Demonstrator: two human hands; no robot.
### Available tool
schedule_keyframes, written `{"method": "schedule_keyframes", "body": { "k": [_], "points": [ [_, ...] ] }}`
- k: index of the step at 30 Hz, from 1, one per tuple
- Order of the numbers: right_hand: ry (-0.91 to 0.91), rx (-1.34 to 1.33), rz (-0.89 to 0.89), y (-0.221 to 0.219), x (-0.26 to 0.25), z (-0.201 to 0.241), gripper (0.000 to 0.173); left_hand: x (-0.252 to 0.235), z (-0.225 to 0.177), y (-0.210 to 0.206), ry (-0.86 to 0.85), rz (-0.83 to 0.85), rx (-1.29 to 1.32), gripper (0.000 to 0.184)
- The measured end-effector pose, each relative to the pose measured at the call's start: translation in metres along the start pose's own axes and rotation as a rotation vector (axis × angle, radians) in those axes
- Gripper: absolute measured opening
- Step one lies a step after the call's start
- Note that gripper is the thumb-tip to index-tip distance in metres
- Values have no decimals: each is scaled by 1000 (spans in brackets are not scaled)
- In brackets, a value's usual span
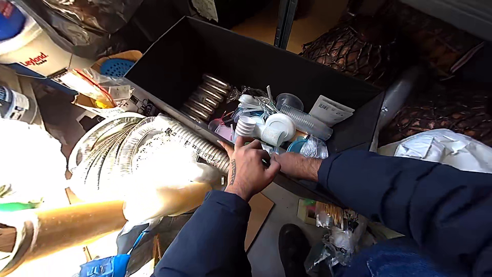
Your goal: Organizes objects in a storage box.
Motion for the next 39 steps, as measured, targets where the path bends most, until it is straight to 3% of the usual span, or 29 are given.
{"method": "schedule_keyframes", "body": {
  "k": [5,6,10,13,15,17,19,23,25,27,29,31,33,36,39],
  "points": [
    [-73,-98,24,-6,-9,-18,73,-1,4,4,11,12,-19,36],
    [-77,-108,38,-8,-8,-22,74,0,5,6,10,26,-31,37],
    [7,-111,-25,-3,5,-33,54,0,4,2,18,28,-29,36],
    [11,-410,-331,49,48,-52,50,1,3,3,38,11,-46,31],
    [105,-710,-551,92,98,-65,42,2,1,6,61,-8,-10,40],
    [244,-1039,-682,124,156,-60,44,3,-5,17,141,19,125,59],
    [315,-1201,-770,137,205,-36,53,3,-22,38,176,-6,392,73],
    [327,-1353,-793,113,221,8,56,20,-79,67,86,-89,1035,83],
    [338,-1318,-765,100,202,17,59,28,-83,60,183,-10,1297,83],
    [414,-1300,-702,94,181,21,60,32,-71,51,292,14,1409,71],
    [477,-1312,-642,95,159,11,43,34,-49,40,325,-88,1417,60],
    [305,-1282,-659,89,129,-11,25,40,-23,31,363,-241,1410,60],
    [80,-907,-640,64,84,-38,21,43,-7,29,389,-364,1416,68],
    [-63,-180,-234,18,29,-35,23,41,-4,25,369,-419,1509,81],
    [-193,41,172,-6,0,-6,23,39,-6,20,335,-389,1564,92]
  ]
}}
Point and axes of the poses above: each hand's wrist, its own x-axis away from the middle knuckle, its own y-axis out of the back of the hand, z = x × y, the point moved 2 cm from there along -x, towards the middle knuckle
